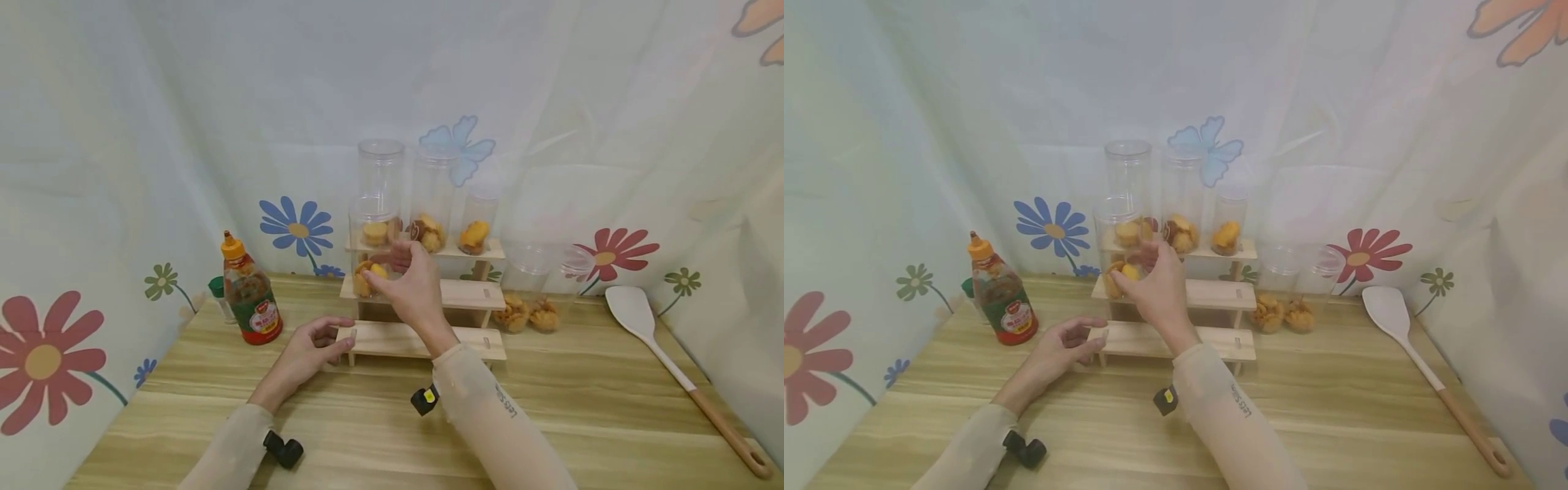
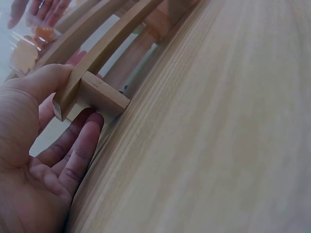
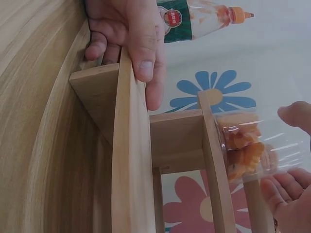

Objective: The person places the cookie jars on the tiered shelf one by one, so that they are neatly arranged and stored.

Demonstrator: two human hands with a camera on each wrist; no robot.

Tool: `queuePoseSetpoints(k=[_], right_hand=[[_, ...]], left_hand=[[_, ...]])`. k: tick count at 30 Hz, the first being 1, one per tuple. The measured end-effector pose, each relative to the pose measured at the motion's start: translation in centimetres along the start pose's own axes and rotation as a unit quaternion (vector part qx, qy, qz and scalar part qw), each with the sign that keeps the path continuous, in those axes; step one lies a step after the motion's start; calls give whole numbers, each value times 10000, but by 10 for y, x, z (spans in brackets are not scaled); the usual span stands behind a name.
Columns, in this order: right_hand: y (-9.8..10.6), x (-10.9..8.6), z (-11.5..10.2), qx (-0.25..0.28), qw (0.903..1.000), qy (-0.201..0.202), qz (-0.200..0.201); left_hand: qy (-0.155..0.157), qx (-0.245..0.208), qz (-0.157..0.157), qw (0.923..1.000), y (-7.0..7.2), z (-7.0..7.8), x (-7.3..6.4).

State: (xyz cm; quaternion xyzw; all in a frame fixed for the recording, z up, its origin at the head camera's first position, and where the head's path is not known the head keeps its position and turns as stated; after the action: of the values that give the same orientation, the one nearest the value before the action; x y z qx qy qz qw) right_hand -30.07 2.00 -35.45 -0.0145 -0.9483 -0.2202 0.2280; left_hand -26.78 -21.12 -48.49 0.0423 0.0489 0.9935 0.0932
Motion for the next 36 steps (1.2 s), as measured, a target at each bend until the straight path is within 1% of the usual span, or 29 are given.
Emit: queuePoseSetpoints(k=[5, 11, 14, 16, 19, 22, 26, 29, 33, 36], right_hand=[[-1, -2, 1, -73, 10000, -15, 12], [-2, -6, 6, -360, 9994, 8, -12], [1, -10, 8, -516, 9986, 60, -91], [6, -14, 8, -516, 9986, 25, -143], [20, -20, 8, -495, 9986, -125, -166], [38, -25, 9, -531, 9983, -200, -109], [66, -30, 10, -691, 9976, -47, 49], [85, -31, 14, -667, 9976, 127, 141], [110, -32, 19, -593, 9977, 336, -1], [129, -35, 23, -664, 9971, 359, -131]], left_hand=[[3, 24, 19, 10000, 0, -2, 1], [38, 56, 24, 10000, 1, -2, -1], [50, 54, 29, 10000, 1, -2, -1], [38, 56, 17, 10000, 1, -1, -2], [28, 74, 7, 10000, 1, 0, -1], [18, 79, -3, 10000, 1, -1, 0], [-31, 69, -28, 10000, 1, -2, 0], [-36, 63, -45, 10000, 2, -2, 0], [-12, 74, -8, 10000, 2, -3, 1], [25, 76, 38, 10000, 0, -3, 1]])
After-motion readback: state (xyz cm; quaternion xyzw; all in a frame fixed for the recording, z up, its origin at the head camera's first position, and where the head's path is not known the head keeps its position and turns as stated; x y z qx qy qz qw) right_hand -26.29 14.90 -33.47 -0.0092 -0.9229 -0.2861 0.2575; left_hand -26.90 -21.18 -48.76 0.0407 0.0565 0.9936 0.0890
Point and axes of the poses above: each hand's wrist, its own x-axis towards the middle knuckle, its own y-axis out of the back of the hand, z = x × y, the point moved 2 cm from there along x, towards the middle knuckle, and after that the axes turned 10 degrees about -x, right-handed, at the moved point
